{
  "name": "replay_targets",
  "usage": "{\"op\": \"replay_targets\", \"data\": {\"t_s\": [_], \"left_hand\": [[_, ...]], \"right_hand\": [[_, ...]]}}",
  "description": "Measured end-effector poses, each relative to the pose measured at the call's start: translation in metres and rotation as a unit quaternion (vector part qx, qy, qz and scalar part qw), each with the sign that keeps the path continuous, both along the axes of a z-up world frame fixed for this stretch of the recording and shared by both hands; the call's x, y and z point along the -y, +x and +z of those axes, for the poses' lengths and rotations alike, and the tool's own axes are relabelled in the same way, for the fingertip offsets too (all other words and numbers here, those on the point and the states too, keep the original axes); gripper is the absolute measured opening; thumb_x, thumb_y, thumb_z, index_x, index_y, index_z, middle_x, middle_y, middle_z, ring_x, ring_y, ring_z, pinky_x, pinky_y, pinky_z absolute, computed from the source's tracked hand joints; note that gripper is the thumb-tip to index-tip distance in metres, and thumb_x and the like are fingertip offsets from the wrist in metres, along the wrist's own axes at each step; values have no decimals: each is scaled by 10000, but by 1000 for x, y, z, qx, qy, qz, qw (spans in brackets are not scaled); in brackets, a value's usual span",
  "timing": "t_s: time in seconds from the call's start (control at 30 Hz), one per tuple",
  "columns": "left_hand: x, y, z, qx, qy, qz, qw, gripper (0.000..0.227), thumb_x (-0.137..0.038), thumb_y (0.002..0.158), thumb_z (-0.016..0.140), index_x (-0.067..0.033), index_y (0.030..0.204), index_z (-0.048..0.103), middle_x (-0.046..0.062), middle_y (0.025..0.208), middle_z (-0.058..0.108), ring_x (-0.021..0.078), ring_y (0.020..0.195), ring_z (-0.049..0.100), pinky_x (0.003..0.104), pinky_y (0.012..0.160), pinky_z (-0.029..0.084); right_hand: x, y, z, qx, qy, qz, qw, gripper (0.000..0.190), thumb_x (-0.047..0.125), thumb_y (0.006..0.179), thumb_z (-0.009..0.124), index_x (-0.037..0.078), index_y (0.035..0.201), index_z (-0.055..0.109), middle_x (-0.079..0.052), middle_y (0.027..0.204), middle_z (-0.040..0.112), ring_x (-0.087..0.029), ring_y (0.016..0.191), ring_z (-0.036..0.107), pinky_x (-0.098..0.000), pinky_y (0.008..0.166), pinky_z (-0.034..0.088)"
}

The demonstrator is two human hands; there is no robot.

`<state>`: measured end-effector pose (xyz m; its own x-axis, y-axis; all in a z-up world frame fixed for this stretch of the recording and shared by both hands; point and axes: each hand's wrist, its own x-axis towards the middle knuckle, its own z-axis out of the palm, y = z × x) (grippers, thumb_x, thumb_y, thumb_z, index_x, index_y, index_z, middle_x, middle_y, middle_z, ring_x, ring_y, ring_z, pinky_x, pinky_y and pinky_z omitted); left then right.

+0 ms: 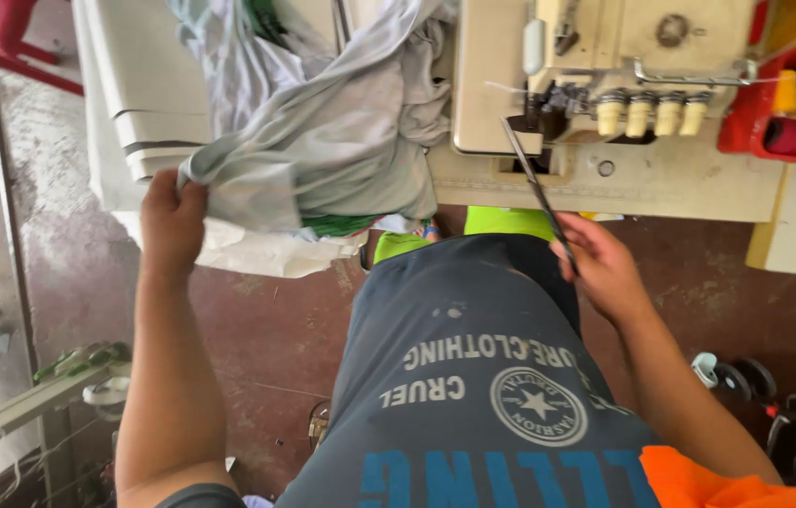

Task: Using an industrial overlock machine to finish the edges of a white garment and trimming excess thread with scissors.

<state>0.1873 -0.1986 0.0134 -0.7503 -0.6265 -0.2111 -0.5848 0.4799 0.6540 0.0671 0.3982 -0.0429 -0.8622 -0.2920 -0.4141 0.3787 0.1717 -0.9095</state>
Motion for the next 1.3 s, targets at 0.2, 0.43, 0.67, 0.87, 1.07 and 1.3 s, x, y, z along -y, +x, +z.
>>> {"op": "replay_targets", "data": {"t_s": [0.2, 0.43, 0.67, 0.87, 1.07, 1.3], "left_hand": [[-35, -49, 37, 149, -102, 136, 974, 542, -174, 1000, 677, -144, 1493, 453, 101, 1470, 501, 284, 1297, 508, 462, 1025, 495], [-117, -198, -20, 35, -126, -207, 970, 451, 76, 797, 439, -91, 1161, 647, 111, 1198, 592, 314, 1093, 562, 466, 883, 482], [-135, -237, -87, -43, -266, -340, 901, 328, 87, 775, 547, -176, 959, 616, 76, 958, 559, 341, 857, 511, 524, 719, 406], [-176, -173, -27, -69, 7, -179, 981, 234, -332, 1060, 462, -142, 964, 558, 72, 727, 631, 319, 640, 565, 461, 521, 338], [-204, -137, -25, -135, 311, -19, 941, 276, -413, 1040, 443, -166, 920, 472, 28, 963, 598, 129, 643, 450, 336, 648, 431], [-225, -123, -1, -184, 400, 15, 898, 256, -414, 1021, 519, -191, 895, 536, -48, 854, 380, 108, 731, 309, 275, 651, 348]], "right_hand": [[-7, 20, 75, 56, 138, 29, 988, 450, 44, 1018, 573, 15, 1467, 571, -120, 1008, 638, -207, 666, 506, -335, 685, 458], [9, 23, 122, 70, 235, 61, 967, 468, 38, 966, 614, 51, 1434, 620, -119, 1135, 716, -186, 1014, 681, -317, 938, 535], [6, 20, 138, 20, 288, 110, 951, 502, 112, 921, 674, 118, 1422, 647, -77, 1095, 741, -151, 949, 681, -305, 906, 519], [14, -14, 141, -96, 356, 234, 900, 523, 255, 891, 660, 171, 1407, 662, -43, 1220, 730, -191, 1019, 672, -360, 914, 521], [48, -59, 141, -285, 352, 377, 808, 585, 372, 933, 636, 147, 1471, 600, -80, 1281, 655, -234, 739, 672, -442, 733, 570], [84, -84, 137, -343, 340, 428, 764, 544, 400, 914, 614, 166, 1404, 653, -30, 1284, 647, -312, 1050, 655, -495, 754, 545]]}}
